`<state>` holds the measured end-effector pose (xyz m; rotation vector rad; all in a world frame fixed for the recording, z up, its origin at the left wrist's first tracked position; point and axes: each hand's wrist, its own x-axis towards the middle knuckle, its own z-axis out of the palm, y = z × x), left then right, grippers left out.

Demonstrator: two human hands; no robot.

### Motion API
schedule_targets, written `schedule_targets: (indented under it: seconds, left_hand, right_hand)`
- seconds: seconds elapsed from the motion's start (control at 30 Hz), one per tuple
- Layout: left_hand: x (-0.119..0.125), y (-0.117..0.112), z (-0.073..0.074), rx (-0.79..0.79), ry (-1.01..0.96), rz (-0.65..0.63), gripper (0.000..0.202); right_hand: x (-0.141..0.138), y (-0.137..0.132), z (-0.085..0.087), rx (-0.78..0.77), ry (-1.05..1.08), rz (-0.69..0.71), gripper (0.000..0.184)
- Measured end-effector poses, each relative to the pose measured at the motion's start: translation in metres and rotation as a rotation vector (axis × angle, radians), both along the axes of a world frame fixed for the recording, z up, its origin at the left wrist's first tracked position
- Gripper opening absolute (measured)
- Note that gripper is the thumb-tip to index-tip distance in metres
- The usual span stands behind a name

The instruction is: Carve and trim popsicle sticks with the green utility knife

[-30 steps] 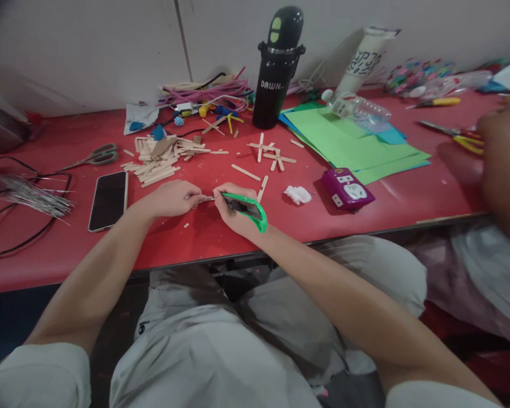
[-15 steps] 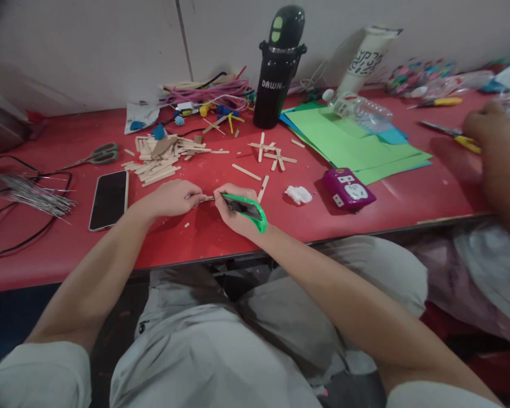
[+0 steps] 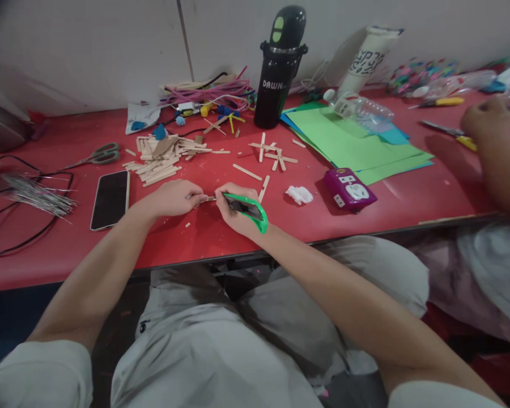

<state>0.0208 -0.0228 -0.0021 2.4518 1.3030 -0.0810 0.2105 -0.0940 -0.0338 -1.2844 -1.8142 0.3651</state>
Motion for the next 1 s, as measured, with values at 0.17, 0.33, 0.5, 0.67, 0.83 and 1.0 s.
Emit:
schedule_targets:
  seconds: [0.17,0.33,0.5,0.67,0.83,1.0]
  left_hand:
    - [0.0004,-0.0007,0.0012,-0.006,-0.006,0.008,0.036]
    - [0.0001,-0.0008,0.0019,-0.007,-0.005,0.008,0.039]
    - [-0.0004,-0.0002,0.0003,-0.002,0.018,0.018,0.039]
    - [0.0003,-0.0007,0.0004,-0.003,-0.005,0.017,0.038]
    - [0.0002,-0.0013,0.0023,-0.022,-0.001,0.026,0.037]
    - [-0.0006,-0.0003,0.0008,-0.023,0.004,0.020,0.039]
  right_hand:
    - [0.0002,-0.0005,0.0013,-0.009,-0.016,-0.001,0.026]
    - [-0.0010,0.0013,0.0026,-0.015,0.023,0.012,0.025]
    - [-0.0009,0.0015,0.0009,-0.006,0.015,0.007,0.026]
    - [-0.0005,0.0002,0.0001,0.004,-0.001,0.008,0.025]
    - [-0.0015,0.0003,0.0019,-0.012,0.046,0.003,0.024]
    - [-0.0008,0.0005,0.0036,-0.045,0.019,0.015,0.025]
